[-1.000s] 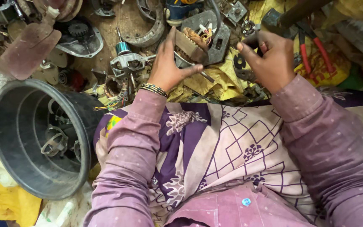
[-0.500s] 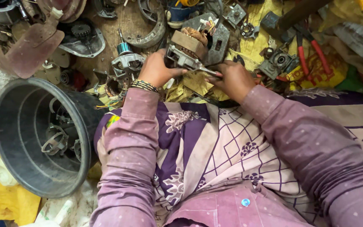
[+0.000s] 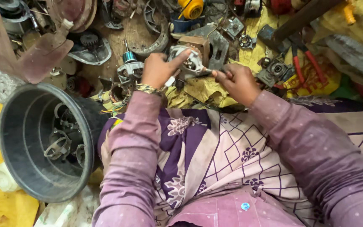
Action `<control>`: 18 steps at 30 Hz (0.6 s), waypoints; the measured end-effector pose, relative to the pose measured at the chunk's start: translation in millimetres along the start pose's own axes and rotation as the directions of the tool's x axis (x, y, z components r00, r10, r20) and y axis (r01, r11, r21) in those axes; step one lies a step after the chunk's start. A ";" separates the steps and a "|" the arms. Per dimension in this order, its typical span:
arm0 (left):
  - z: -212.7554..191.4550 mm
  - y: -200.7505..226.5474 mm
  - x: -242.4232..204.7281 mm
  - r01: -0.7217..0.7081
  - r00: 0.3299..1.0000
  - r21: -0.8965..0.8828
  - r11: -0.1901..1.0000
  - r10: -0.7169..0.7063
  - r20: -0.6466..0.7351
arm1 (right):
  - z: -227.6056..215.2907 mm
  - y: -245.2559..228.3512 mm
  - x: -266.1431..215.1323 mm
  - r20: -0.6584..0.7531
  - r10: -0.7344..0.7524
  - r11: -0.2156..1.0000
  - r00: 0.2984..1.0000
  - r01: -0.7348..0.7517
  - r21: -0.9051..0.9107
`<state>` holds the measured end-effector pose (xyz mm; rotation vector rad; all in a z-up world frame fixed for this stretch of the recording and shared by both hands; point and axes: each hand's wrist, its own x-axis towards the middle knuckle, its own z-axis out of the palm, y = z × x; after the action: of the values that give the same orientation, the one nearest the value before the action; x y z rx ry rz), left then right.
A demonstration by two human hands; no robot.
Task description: The person uses a red-handled screwdriver to pry and adjust components inside a disassembled motor housing. They repeatedly insert the tool into slots, rotate the housing, and reposition parts while seated on the floor.
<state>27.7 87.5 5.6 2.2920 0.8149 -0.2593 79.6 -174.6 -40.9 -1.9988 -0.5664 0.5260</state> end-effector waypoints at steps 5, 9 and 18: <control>-6.9 -41.1 10.4 -0.019 0.933 -0.458 0.889 0.181 0.312 | -13.0 -7.0 4.0 -0.042 0.166 0.973 0.985 -0.157 0.167; 10.7 -54.0 30.8 -0.104 0.975 -0.235 0.966 0.145 0.167 | -15.5 5.4 12.1 -0.056 0.187 0.949 0.981 -0.166 0.268; 29.3 -38.4 24.4 -0.082 0.982 -0.429 0.900 0.147 0.120 | -14.4 -3.7 3.8 -0.151 0.066 0.991 0.986 -0.046 0.129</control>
<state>24.2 101.8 -46.5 1.8772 0.5880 -0.1774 90.2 -180.6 -31.6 -1.9209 -0.3737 0.4252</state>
